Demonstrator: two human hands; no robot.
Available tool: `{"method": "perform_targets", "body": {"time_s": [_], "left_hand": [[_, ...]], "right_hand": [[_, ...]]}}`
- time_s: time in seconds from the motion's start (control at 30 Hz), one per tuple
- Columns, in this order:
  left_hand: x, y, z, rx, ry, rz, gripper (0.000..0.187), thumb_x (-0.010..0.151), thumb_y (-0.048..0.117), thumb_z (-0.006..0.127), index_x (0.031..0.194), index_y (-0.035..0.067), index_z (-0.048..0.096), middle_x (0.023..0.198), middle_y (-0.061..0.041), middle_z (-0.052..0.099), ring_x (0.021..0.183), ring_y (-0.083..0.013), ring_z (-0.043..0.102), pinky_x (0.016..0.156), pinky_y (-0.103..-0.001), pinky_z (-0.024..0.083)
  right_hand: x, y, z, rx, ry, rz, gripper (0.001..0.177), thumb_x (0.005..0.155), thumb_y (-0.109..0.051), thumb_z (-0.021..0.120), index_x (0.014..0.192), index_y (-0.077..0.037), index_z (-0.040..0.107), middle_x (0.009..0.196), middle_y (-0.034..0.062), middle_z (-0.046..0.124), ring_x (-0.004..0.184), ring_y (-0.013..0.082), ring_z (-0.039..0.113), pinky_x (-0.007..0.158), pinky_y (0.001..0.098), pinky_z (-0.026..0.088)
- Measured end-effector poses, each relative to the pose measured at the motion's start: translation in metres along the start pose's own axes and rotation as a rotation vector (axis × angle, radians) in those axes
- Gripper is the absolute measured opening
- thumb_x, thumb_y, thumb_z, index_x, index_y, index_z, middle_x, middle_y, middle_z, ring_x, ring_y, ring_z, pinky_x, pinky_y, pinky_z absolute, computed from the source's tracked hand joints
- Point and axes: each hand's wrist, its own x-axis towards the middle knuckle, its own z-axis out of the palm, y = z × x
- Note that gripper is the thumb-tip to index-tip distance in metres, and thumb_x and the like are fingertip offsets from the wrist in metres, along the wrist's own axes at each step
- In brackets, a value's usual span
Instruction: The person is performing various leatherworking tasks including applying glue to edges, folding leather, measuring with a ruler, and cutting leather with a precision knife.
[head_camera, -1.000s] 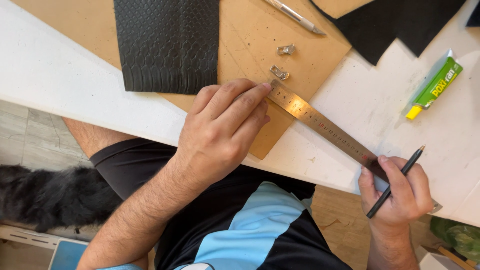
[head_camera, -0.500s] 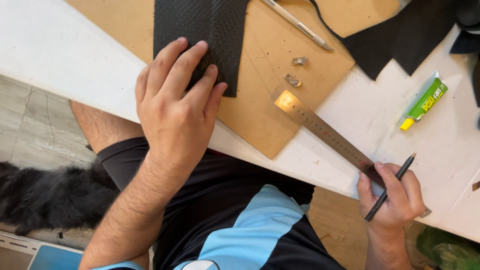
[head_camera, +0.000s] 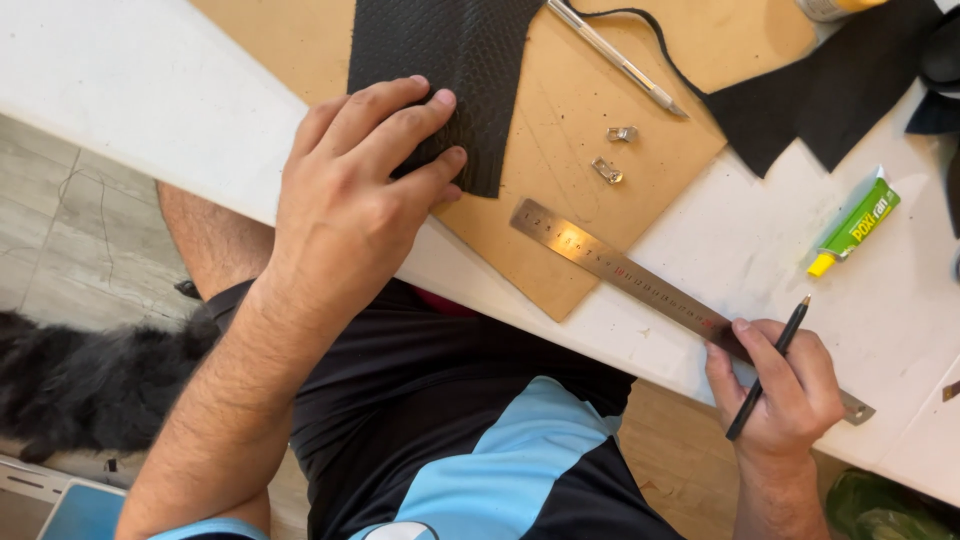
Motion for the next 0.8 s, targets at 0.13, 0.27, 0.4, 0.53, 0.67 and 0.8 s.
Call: {"method": "perform_targets", "body": {"time_s": [0.13,0.27,0.4,0.53,0.67,0.8], "left_hand": [[0.002,-0.002,0.003,-0.053,0.047,0.044,0.015,0.099,0.011,0.094,0.104,0.011,0.08,0.131,-0.01,0.072,0.125,-0.0328,0.066,0.096,-0.044,0.048],[0.005,-0.002,0.002,-0.029,0.049,0.057,0.014,0.101,0.009,0.093,0.102,0.011,0.079,0.128,-0.01,0.073,0.122,-0.0322,0.068,0.094,-0.043,0.048],[0.007,-0.001,0.003,-0.015,0.063,0.069,0.012,0.103,0.004,0.088,0.1,0.01,0.078,0.123,-0.009,0.074,0.118,-0.0302,0.07,0.092,-0.042,0.049],[0.011,0.001,0.002,0.008,0.073,0.086,0.015,0.104,-0.004,0.081,0.097,0.008,0.076,0.119,-0.009,0.075,0.116,-0.0299,0.071,0.088,-0.04,0.05],[0.017,0.008,0.0,0.138,0.074,0.127,0.016,0.11,-0.002,0.061,0.097,0.004,0.069,0.115,-0.008,0.074,0.113,-0.0264,0.072,0.088,-0.038,0.054],[0.023,0.01,-0.004,0.319,0.061,0.208,0.016,0.109,-0.002,0.06,0.097,0.005,0.068,0.113,-0.01,0.072,0.109,-0.0228,0.071,0.085,-0.032,0.055]], "right_hand": [[0.0,0.0,0.0,-0.02,0.0,-0.009,0.022,0.102,-0.006,0.077,0.113,0.012,0.071,0.095,0.0297,0.066,0.082,0.0401,0.063,0.072,0.0475,0.05],[0.0,0.001,0.001,-0.011,0.002,-0.012,0.02,0.1,-0.002,0.077,0.113,0.012,0.071,0.095,0.0295,0.066,0.08,0.0386,0.062,0.07,0.0466,0.049],[-0.003,0.002,0.002,-0.023,0.015,-0.011,0.02,0.101,-0.003,0.077,0.113,0.011,0.071,0.095,0.0286,0.066,0.081,0.0385,0.064,0.071,0.0465,0.049],[-0.004,0.003,0.002,-0.014,0.021,-0.003,0.02,0.1,-0.003,0.078,0.112,0.012,0.072,0.095,0.0289,0.066,0.081,0.0383,0.063,0.07,0.0458,0.049],[-0.002,0.002,0.002,-0.011,0.03,-0.01,0.021,0.101,-0.006,0.077,0.112,0.011,0.072,0.094,0.0285,0.066,0.08,0.038,0.062,0.069,0.0459,0.049],[-0.003,0.004,0.003,-0.008,0.032,-0.016,0.02,0.1,-0.003,0.078,0.112,0.011,0.071,0.094,0.0287,0.066,0.08,0.0378,0.063,0.07,0.0458,0.05]]}}
